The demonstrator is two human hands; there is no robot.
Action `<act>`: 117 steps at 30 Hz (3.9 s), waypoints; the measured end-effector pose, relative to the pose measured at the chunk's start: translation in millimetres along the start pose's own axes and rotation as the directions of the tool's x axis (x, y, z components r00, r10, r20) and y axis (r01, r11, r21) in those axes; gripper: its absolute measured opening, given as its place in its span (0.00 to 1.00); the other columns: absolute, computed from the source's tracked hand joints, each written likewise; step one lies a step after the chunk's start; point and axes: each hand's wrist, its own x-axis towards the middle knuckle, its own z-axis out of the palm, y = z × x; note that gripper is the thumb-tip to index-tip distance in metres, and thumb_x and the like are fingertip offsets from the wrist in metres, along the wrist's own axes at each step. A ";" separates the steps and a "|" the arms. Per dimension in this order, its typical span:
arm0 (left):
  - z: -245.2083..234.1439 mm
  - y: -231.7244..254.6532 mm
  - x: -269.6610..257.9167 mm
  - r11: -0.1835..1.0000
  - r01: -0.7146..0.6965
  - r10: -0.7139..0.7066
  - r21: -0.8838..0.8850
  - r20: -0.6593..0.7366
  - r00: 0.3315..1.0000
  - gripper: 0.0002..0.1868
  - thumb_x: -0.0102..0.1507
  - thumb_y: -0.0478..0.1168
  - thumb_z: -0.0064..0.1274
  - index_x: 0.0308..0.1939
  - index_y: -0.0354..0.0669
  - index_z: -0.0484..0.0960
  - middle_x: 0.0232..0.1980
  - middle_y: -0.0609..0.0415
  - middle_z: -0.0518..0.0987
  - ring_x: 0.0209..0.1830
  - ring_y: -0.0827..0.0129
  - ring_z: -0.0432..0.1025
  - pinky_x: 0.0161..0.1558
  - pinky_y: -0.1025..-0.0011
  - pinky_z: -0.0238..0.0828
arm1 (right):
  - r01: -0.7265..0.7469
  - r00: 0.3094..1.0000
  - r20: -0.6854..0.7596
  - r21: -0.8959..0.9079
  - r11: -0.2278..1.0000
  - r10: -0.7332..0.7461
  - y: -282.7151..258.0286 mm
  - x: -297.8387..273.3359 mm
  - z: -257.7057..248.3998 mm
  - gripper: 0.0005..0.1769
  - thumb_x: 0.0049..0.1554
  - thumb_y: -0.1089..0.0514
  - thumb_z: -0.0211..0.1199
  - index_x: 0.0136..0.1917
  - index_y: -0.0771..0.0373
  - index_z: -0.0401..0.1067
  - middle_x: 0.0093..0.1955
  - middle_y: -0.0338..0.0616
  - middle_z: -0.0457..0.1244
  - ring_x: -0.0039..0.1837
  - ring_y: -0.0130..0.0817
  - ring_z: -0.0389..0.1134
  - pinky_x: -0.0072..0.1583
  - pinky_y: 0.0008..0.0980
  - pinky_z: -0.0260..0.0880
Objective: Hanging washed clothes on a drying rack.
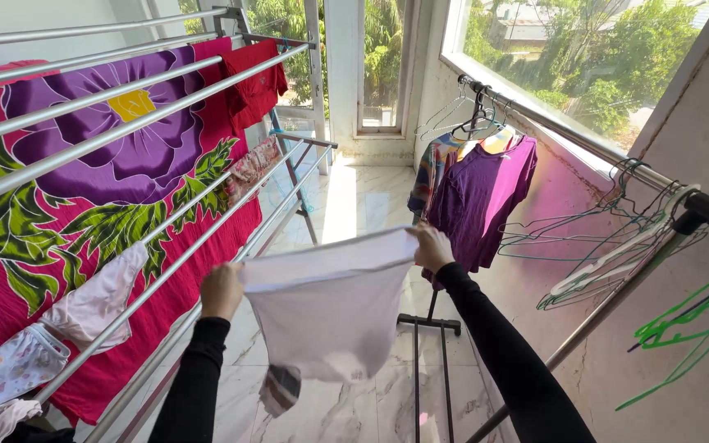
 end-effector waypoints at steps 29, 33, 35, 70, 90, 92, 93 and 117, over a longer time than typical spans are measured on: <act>-88.3 98.1 -17.7 0.922 -0.324 0.105 -0.210 -0.672 0.733 0.14 0.66 0.29 0.43 0.55 0.35 0.76 0.50 0.37 0.78 0.45 0.47 0.77 0.42 0.58 0.75 | 0.326 0.719 -0.689 0.213 0.921 -0.095 -64.6 -52.8 -102.5 0.19 0.60 0.70 0.52 0.62 0.66 0.74 0.62 0.56 0.69 0.57 0.47 0.74 0.58 0.40 0.74; 136.3 -20.9 -127.9 0.995 -0.073 0.081 0.066 -0.128 0.988 0.13 0.62 0.33 0.49 0.47 0.55 0.82 0.43 0.48 0.84 0.40 0.53 0.78 0.43 0.55 0.75 | 0.277 0.910 -0.328 0.024 0.960 -0.255 96.5 -129.3 199.5 0.09 0.56 0.61 0.62 0.51 0.58 0.74 0.50 0.50 0.66 0.54 0.48 0.69 0.56 0.47 0.71; 175.5 -70.1 -194.9 0.977 0.067 -0.145 0.201 0.405 0.903 0.15 0.62 0.38 0.53 0.48 0.63 0.88 0.44 0.52 0.86 0.44 0.56 0.80 0.46 0.57 0.76 | 0.206 0.885 0.465 -0.389 0.898 -0.001 155.2 -186.0 280.0 0.08 0.56 0.59 0.59 0.47 0.52 0.78 0.49 0.47 0.70 0.53 0.49 0.71 0.53 0.51 0.72; 0.7 -142.2 -216.1 0.121 0.752 -0.251 -0.648 0.713 0.655 0.44 0.59 0.71 0.40 0.70 0.47 0.68 0.69 0.44 0.78 0.56 0.50 0.80 0.55 0.53 0.76 | -0.431 0.902 0.426 0.888 -0.162 -0.069 -24.0 -206.6 164.9 0.58 0.51 0.14 0.37 0.77 0.56 0.58 0.70 0.54 0.64 0.64 0.45 0.68 0.60 0.45 0.70; 70.5 105.5 -107.9 0.522 0.094 0.195 -0.848 0.226 0.954 0.19 0.61 0.47 0.63 0.51 0.39 0.83 0.67 0.48 0.76 0.70 0.60 0.68 0.70 0.60 0.60 | -0.458 0.871 0.296 0.779 -0.428 -0.393 -41.4 -59.1 120.7 0.70 0.39 0.10 0.54 0.74 0.66 0.61 0.69 0.52 0.62 0.70 0.44 0.63 0.70 0.42 0.67; 93.5 124.6 -114.2 0.474 0.115 0.255 -0.873 0.262 0.931 0.19 0.62 0.47 0.62 0.51 0.38 0.83 0.63 0.49 0.79 0.66 0.61 0.71 0.69 0.60 0.63 | -0.418 0.893 0.287 0.814 -0.404 -0.346 -23.3 -58.1 112.5 0.71 0.39 0.09 0.52 0.74 0.67 0.61 0.69 0.53 0.62 0.69 0.44 0.64 0.69 0.42 0.68; 102.7 135.4 -115.9 0.444 0.178 0.288 -0.878 0.327 0.900 0.19 0.62 0.46 0.62 0.52 0.39 0.83 0.60 0.51 0.81 0.64 0.65 0.73 0.67 0.62 0.65 | -0.411 0.900 0.289 0.815 -0.409 -0.328 -15.7 -55.4 107.1 0.70 0.41 0.08 0.51 0.74 0.68 0.61 0.68 0.53 0.62 0.69 0.44 0.64 0.69 0.42 0.68; 122.8 183.5 27.8 0.850 -0.437 0.446 -0.295 -0.041 0.894 0.13 0.55 0.31 0.57 0.44 0.41 0.84 0.42 0.54 0.78 0.44 0.62 0.76 0.44 0.63 0.75 | -0.403 0.783 0.600 0.284 0.870 0.167 49.7 -104.4 107.1 0.41 0.64 0.24 0.51 0.53 0.67 0.78 0.46 0.51 0.71 0.47 0.35 0.72 0.50 0.33 0.71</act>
